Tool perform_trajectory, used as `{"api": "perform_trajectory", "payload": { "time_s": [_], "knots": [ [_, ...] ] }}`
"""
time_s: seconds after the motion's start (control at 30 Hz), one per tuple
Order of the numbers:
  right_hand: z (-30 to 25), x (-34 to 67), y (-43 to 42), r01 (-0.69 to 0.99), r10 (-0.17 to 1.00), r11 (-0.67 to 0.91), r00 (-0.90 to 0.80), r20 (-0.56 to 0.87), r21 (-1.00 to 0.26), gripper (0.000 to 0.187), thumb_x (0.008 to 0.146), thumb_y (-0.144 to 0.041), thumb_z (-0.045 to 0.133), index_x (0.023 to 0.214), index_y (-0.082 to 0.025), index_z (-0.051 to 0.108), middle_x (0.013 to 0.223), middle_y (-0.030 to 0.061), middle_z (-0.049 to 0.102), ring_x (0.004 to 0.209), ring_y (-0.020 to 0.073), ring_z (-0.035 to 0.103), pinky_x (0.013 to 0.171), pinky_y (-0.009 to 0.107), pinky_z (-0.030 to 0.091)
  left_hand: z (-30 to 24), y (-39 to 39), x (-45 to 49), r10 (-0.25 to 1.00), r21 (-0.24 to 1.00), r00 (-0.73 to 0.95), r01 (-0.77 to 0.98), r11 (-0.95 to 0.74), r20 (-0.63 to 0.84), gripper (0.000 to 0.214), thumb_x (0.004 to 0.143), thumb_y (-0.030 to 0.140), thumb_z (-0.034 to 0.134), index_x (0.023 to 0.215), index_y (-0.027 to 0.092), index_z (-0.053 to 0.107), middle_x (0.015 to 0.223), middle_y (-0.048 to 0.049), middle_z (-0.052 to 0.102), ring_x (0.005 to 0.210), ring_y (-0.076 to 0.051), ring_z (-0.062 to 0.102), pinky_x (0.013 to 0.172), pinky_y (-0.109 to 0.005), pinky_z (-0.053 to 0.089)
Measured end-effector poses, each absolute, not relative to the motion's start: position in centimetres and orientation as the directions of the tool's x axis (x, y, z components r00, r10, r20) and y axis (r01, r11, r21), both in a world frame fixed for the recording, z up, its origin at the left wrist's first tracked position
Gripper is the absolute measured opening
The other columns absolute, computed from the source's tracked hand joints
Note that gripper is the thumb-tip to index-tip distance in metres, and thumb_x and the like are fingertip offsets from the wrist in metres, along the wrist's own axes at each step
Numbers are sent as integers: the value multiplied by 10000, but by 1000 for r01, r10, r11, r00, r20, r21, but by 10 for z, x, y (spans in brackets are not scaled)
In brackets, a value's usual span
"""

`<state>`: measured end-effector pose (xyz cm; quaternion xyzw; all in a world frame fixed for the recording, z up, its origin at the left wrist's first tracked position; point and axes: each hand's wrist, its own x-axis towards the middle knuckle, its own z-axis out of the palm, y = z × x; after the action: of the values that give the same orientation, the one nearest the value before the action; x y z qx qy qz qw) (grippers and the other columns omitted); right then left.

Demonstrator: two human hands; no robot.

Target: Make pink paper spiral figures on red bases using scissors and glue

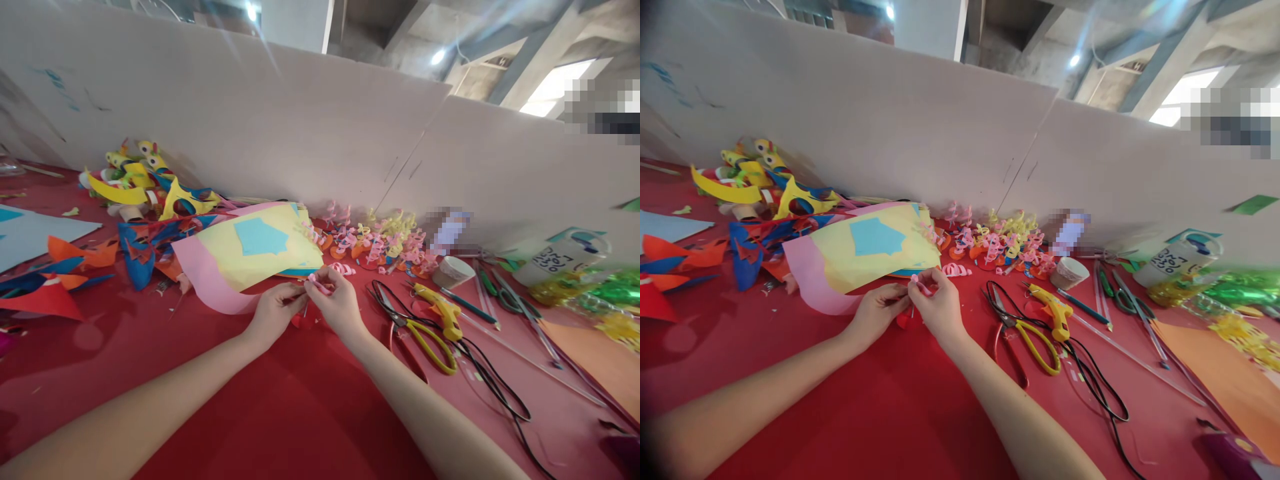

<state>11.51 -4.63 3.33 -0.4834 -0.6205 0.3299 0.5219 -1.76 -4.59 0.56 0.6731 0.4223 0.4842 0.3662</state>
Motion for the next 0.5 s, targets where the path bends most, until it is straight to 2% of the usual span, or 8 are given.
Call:
{"api": "perform_trajectory", "payload": {
  "time_s": [0.13, 0.3, 0.5],
  "knots": [
    [33, 117, -47, 261, 937, 331, 18, 348, -907, 113, 760, -303, 571, 708, -206, 544, 677, -12, 595, 687, 150, 576, 704, 261, 460, 10, -48, -17, 931, 908, 170, 222, -354, 322, 289, 817, 388, 556, 644, 188, 674, 584, 0, 607, 591, -152, 575, 608, -252, 463],
    [30, 117, -47, 233, 924, 366, 24, 382, -901, 190, 775, -342, 574, 650, -208, 523, 630, -18, 578, 669, 148, 568, 688, 261, 469, 13, -50, -15, 939, 917, 138, 212, -337, 314, 237, 790, 369, 580, 695, 183, 692, 620, -5, 636, 599, -155, 582, 610, -257, 473],
    [26, 122, -39, 165, 950, 308, 1, 312, -937, 226, 747, -417, 598, 710, -200, 547, 679, -2, 603, 675, 148, 587, 668, 267, 486, 8, -45, -17, 930, 900, 185, 251, -356, 317, 183, 793, 315, 581, 773, 191, 715, 770, -39, 720, 752, -196, 654, 700, -282, 510]
  ]
}}
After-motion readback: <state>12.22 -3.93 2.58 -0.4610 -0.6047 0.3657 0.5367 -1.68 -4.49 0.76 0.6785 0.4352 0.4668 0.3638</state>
